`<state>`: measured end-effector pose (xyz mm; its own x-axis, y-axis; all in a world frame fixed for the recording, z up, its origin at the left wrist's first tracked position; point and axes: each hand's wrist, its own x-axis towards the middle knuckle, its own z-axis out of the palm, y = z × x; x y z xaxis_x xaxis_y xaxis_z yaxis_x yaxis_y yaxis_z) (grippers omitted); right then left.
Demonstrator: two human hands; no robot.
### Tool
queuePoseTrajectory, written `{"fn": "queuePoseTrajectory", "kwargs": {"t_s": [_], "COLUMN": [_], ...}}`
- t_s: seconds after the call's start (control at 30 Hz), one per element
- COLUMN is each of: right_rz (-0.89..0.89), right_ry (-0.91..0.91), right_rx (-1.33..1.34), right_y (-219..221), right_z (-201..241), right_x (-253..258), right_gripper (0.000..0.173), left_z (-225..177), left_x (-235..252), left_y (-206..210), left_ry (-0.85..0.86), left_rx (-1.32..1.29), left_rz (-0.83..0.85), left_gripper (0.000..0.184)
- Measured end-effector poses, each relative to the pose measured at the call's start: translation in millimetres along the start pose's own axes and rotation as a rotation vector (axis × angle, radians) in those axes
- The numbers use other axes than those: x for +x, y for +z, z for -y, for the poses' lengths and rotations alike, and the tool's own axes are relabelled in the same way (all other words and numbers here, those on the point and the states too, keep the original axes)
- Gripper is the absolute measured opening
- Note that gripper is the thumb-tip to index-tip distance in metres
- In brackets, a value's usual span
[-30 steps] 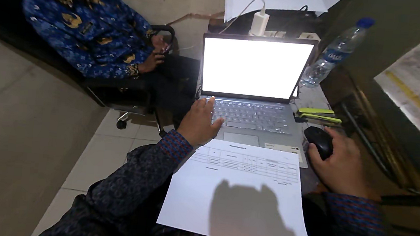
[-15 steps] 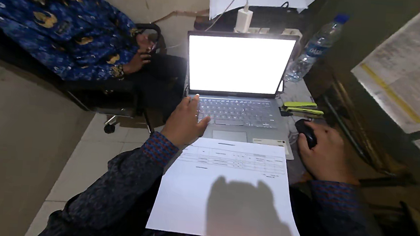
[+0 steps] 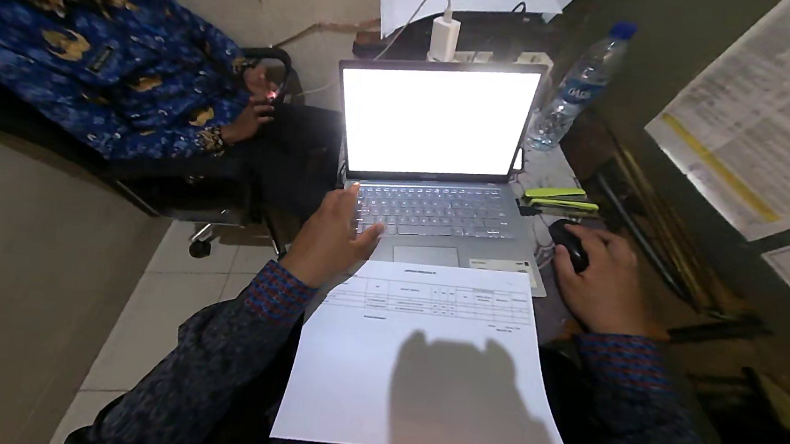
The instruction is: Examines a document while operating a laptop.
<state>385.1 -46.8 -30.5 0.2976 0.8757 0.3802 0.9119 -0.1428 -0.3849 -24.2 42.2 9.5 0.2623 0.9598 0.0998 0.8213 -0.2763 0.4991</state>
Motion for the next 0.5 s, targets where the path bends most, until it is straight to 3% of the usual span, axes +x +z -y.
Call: {"fn": "queuePoseTrajectory", "kwargs": {"t_s": [0.17,0.5], "right_rz": [0.007,0.038], "right_ry": [-0.001,-0.120], "right_rx": [0.004,0.038], "right_y": [0,3], "right_z": [-1,-4], "right_x": [0,0], "right_gripper": [0.044,0.058], "left_z": [2,16], "left_x": [-8,-36], "left_y": [-6,-17], "left_ry": [-0.015,-0.116], "left_rx": [-0.043,-0.093], "left_rz": [0.004,-0.014], "left_gripper": [0.085,0.086]}}
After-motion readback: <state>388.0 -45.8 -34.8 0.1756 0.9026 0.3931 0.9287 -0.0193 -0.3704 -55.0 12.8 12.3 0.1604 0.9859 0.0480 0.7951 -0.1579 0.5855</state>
